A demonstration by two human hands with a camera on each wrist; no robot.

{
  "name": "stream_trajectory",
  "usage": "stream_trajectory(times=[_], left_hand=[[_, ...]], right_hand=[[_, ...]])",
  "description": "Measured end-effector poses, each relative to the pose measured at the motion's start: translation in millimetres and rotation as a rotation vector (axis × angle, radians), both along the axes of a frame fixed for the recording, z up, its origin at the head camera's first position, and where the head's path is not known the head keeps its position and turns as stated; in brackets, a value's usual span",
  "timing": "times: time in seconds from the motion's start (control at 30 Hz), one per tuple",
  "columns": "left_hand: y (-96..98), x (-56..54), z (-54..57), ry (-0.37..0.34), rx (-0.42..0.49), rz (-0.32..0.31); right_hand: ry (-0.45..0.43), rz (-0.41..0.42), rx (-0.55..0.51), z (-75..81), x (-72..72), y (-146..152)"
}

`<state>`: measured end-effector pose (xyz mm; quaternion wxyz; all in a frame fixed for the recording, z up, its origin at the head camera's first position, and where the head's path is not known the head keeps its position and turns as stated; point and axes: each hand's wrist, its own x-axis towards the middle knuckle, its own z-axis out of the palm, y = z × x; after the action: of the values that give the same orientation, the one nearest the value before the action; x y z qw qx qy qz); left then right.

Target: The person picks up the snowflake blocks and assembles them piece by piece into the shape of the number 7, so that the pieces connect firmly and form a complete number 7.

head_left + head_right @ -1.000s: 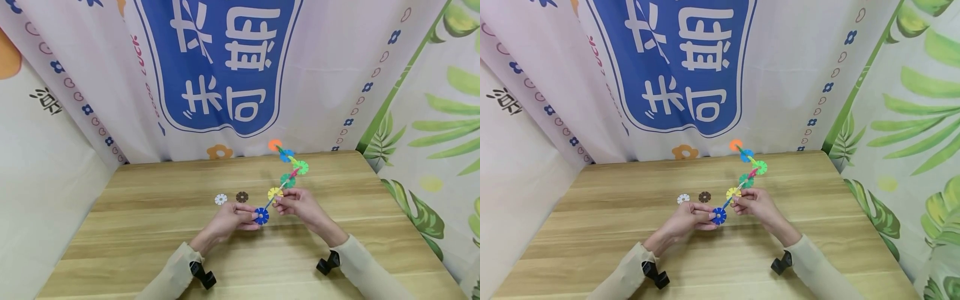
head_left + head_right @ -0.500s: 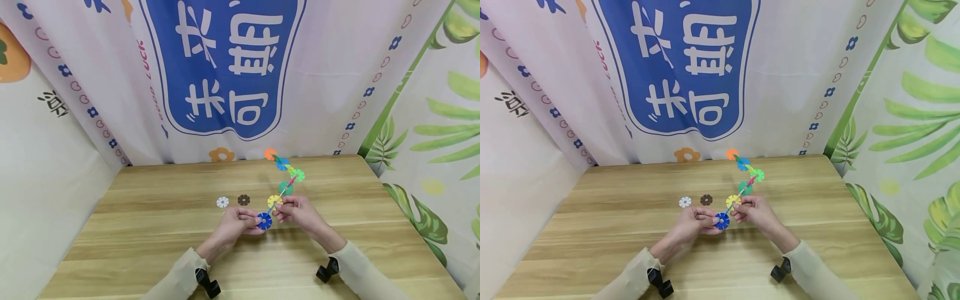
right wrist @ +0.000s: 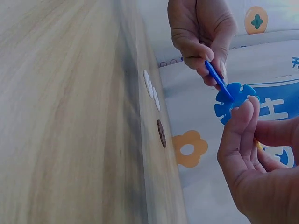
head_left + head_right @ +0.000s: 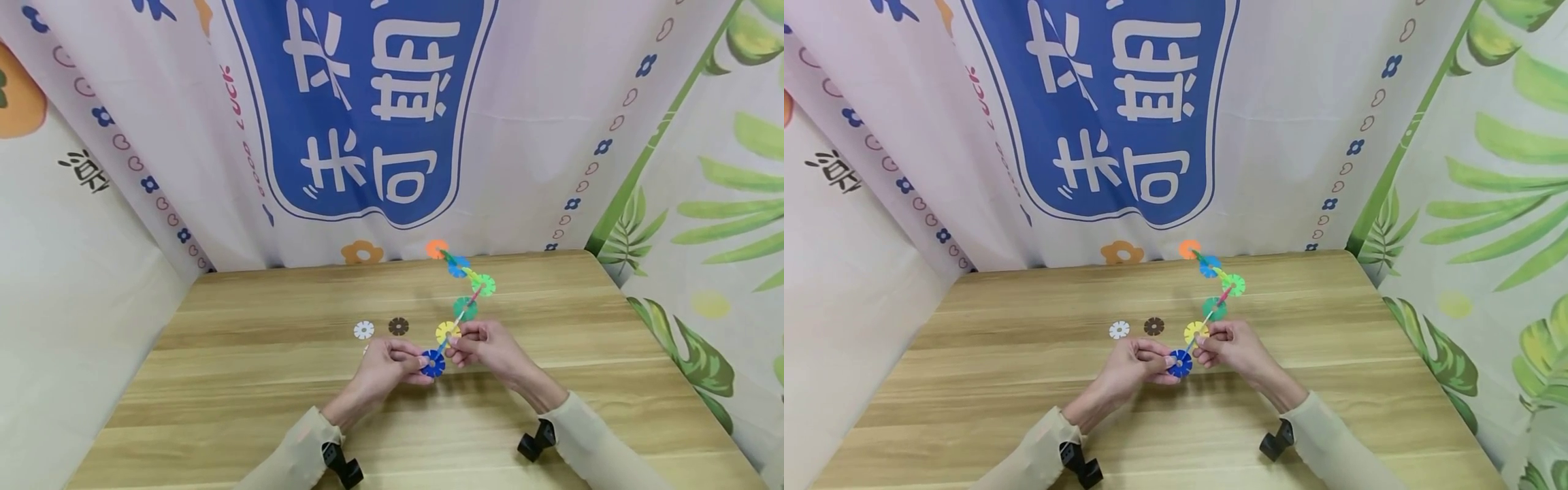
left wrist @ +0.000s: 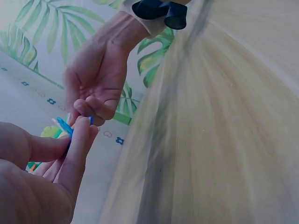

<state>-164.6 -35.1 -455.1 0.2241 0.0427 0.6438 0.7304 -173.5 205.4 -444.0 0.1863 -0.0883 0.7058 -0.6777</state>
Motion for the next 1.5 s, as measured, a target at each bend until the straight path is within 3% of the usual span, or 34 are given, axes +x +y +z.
stream_trajectory(times=[0.53, 0.77, 0.9, 1.03, 1.17, 1.27, 1.37, 1.5], left_hand=[[0.1, -3.5, -4.4, 0.013, 0.02, -0.005], [-0.7, -6.0, -3.9, 0.033, -0.002, -0.014], [2.0, -7.1, -6.2, 0.048, -0.039, 0.011], [4.1, -11.5, -7.1, 0.108, -0.088, 0.023], [-1.7, -21.1, -3.7, 0.229, -0.221, -0.031], [-16.0, -34.4, 0.1, 0.371, -0.433, -0.036], [-36.9, -50.2, -0.5, 0.468, -0.641, -0.007], [-65.0, -68.0, -7.5, 0.51, -0.796, 0.008]], right_hand=[[0.005, 0.015, -0.037, -1.8, 0.9, 1], [0.054, 0.023, 0.069, -10.0, 3.5, -2], [0.01, 0.037, 0.042, -14.2, 2.8, -2], [-0.046, 0.044, -0.007, -15.1, 1.9, -2], [-0.057, 0.043, 0.006, -13.6, 0.1, -1], [-0.035, 0.038, 0.025, -10.6, -2.5, 1], [-0.017, 0.026, 0.024, -6.9, -5.6, 6], [-0.017, 0.005, 0.016, -3.8, -8.8, 13]])
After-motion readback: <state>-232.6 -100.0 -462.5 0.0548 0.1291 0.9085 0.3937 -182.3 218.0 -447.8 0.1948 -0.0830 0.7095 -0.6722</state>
